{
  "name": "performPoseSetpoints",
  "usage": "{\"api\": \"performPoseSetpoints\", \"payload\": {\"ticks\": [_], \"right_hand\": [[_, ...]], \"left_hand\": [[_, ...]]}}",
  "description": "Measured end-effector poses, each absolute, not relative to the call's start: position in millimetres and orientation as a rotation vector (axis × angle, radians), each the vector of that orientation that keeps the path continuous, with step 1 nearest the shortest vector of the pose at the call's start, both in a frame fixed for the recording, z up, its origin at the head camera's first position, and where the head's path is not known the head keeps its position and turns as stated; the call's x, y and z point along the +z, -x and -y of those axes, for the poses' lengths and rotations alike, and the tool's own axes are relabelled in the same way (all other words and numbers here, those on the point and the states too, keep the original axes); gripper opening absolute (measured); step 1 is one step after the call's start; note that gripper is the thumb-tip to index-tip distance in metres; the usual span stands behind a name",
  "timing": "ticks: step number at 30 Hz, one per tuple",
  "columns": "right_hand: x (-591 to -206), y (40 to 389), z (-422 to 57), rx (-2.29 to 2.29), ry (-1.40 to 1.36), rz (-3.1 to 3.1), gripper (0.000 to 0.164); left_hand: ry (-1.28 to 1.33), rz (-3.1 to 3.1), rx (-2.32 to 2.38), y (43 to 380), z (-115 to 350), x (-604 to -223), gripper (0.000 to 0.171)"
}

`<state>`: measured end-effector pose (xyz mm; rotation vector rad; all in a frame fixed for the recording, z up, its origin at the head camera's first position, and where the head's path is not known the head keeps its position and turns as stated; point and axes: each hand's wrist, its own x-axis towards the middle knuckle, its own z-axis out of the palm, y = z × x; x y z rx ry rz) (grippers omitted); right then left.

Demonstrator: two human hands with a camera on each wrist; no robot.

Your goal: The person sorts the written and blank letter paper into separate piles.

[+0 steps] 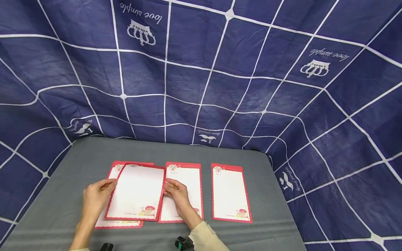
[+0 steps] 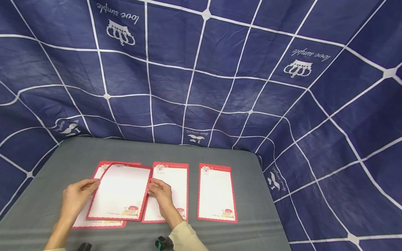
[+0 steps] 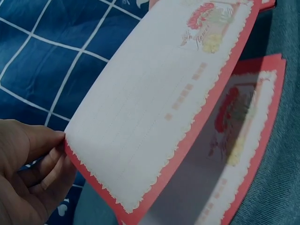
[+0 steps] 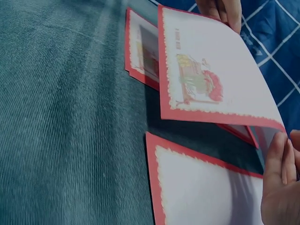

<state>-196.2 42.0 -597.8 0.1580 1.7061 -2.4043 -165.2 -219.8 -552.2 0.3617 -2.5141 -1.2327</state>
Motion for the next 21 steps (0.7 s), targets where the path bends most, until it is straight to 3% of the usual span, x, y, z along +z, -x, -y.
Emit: {"api": "performPoseSetpoints", "payload": {"ticks": [10,21], "right_hand": [[-604,195,-20,-2.337,-0.149,-1.934,0.028],[-613,194,-10,-2.089,-0.080,-2.232,0.028]], "left_hand": [[-0.380,2.563,-1.090,165,230,-570,0.013],[-0.475,2.693,-1.012,163,235,-592,0.017]]}}
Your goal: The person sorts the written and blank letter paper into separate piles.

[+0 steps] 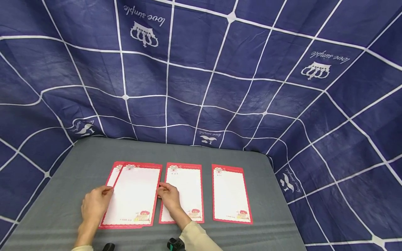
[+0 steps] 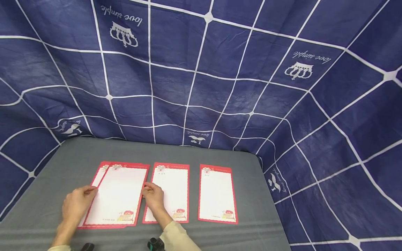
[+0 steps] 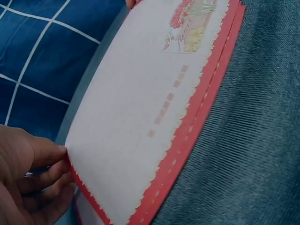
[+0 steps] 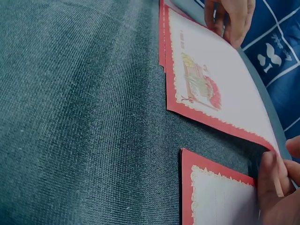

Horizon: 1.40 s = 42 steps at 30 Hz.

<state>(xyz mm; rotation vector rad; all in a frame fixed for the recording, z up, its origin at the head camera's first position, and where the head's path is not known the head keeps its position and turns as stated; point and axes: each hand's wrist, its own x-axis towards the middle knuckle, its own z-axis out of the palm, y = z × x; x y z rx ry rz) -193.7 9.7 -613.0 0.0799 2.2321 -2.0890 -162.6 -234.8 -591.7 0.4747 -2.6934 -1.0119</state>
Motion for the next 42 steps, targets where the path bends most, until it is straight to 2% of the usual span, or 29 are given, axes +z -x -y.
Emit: {"api": "performPoseSetpoints", "payload": {"ticks": [17,31,42], "right_hand": [[-610,196,-6,-1.611,0.127,-2.696,0.027],[-610,195,-12,-1.594,0.189,-2.699,0.027],[-601,200,-65,-1.655,0.396,-2.810,0.018]], "left_hand": [[-0.579,2.756,-0.951,163,231,-604,0.020],[-0.580,2.727,-0.977,164,230,-604,0.024],[-0.137,2.488,-1.077,171,191,-585,0.019]]}}
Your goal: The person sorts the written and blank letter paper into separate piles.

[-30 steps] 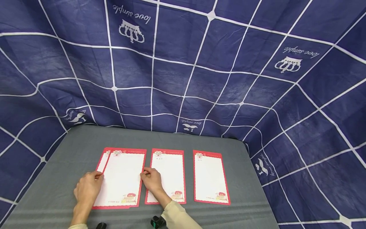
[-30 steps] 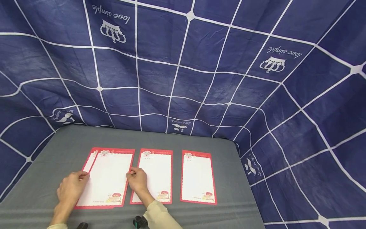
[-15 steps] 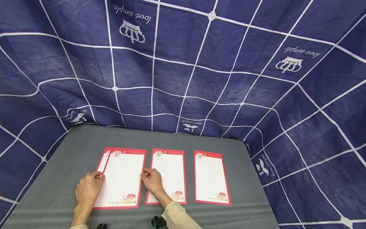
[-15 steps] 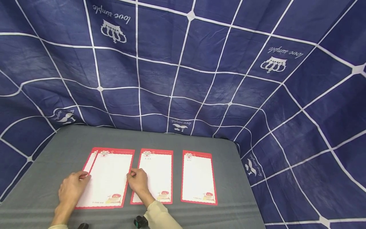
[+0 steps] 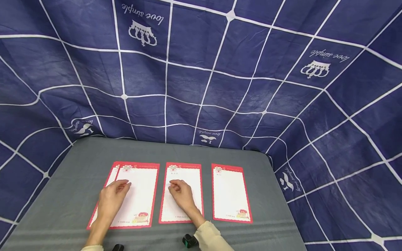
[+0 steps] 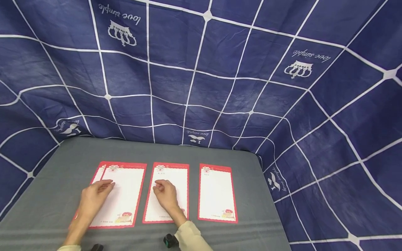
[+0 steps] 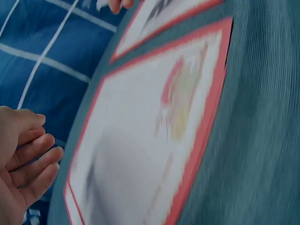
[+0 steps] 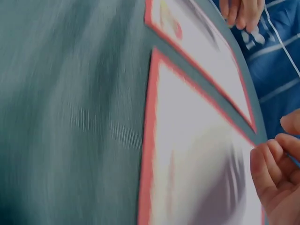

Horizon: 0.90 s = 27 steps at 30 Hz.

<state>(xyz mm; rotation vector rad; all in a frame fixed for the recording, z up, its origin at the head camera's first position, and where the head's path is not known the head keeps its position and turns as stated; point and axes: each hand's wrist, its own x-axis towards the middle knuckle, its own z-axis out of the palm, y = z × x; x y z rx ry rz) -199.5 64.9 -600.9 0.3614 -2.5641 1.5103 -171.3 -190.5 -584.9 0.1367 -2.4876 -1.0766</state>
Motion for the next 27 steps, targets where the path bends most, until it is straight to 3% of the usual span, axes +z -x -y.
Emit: {"api": "performPoseSetpoints", "payload": {"ticks": [14,27], "right_hand": [[-594,199,-168,0.898,-0.581,2.672,0.028],[-608,194,-199,0.635,-0.828,2.792,0.057]], "left_hand": [[0.409,2.656,-1.159,174,119,-586,0.033],[0.729,2.760,-1.080,184,110,-606,0.059]]}}
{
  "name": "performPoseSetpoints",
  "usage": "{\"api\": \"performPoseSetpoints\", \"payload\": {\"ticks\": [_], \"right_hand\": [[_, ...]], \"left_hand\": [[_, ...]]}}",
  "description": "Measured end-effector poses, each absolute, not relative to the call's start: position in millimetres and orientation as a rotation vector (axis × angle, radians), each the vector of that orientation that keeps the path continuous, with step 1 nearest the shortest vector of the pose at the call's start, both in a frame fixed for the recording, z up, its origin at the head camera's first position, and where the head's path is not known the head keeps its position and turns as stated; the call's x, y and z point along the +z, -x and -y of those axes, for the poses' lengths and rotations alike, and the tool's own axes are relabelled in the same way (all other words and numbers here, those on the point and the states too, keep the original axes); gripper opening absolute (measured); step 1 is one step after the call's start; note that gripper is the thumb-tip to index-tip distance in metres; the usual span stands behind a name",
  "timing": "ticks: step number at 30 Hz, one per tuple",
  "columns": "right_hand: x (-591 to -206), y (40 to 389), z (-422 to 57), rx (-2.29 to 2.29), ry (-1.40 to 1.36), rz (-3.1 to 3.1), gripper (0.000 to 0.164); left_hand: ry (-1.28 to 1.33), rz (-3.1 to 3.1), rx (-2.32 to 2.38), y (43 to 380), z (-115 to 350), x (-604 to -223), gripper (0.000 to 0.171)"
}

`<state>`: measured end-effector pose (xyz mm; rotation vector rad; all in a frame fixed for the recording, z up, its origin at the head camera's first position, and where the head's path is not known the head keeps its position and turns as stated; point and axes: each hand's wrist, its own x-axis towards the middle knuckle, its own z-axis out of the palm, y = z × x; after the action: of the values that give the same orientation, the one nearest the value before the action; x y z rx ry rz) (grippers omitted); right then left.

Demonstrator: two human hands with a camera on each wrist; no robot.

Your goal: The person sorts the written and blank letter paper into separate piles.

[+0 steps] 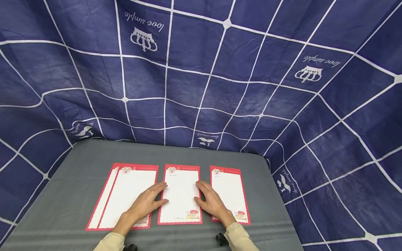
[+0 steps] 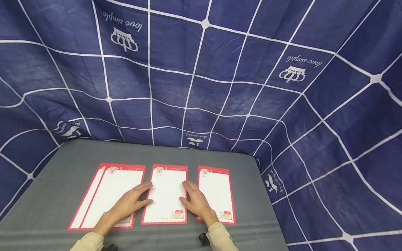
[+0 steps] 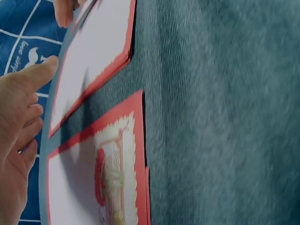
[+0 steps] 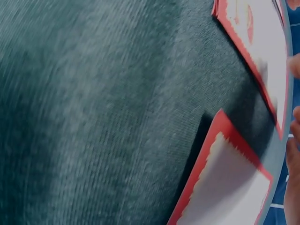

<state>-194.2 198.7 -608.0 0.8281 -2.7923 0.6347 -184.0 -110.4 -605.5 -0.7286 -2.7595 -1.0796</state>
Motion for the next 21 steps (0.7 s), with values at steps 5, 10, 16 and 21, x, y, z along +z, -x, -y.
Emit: {"api": "performPoseSetpoints", "payload": {"ticks": [5,10,16,21], "right_hand": [[-609,195,-201,0.636,-0.861,2.867,0.067],[-608,197,-201,0.698,-0.834,2.977,0.076],[-609,200,-202,0.670,-0.845,3.022,0.079],[-609,201,-202,0.673,-0.890,3.035,0.083]], "left_hand": [[0.844,2.823,-1.090,188,118,-609,0.073],[0.896,2.892,-1.120,189,121,-609,0.082],[0.932,2.919,-1.087,190,122,-611,0.088],[0.954,2.916,-1.051,190,122,-613,0.088]]}}
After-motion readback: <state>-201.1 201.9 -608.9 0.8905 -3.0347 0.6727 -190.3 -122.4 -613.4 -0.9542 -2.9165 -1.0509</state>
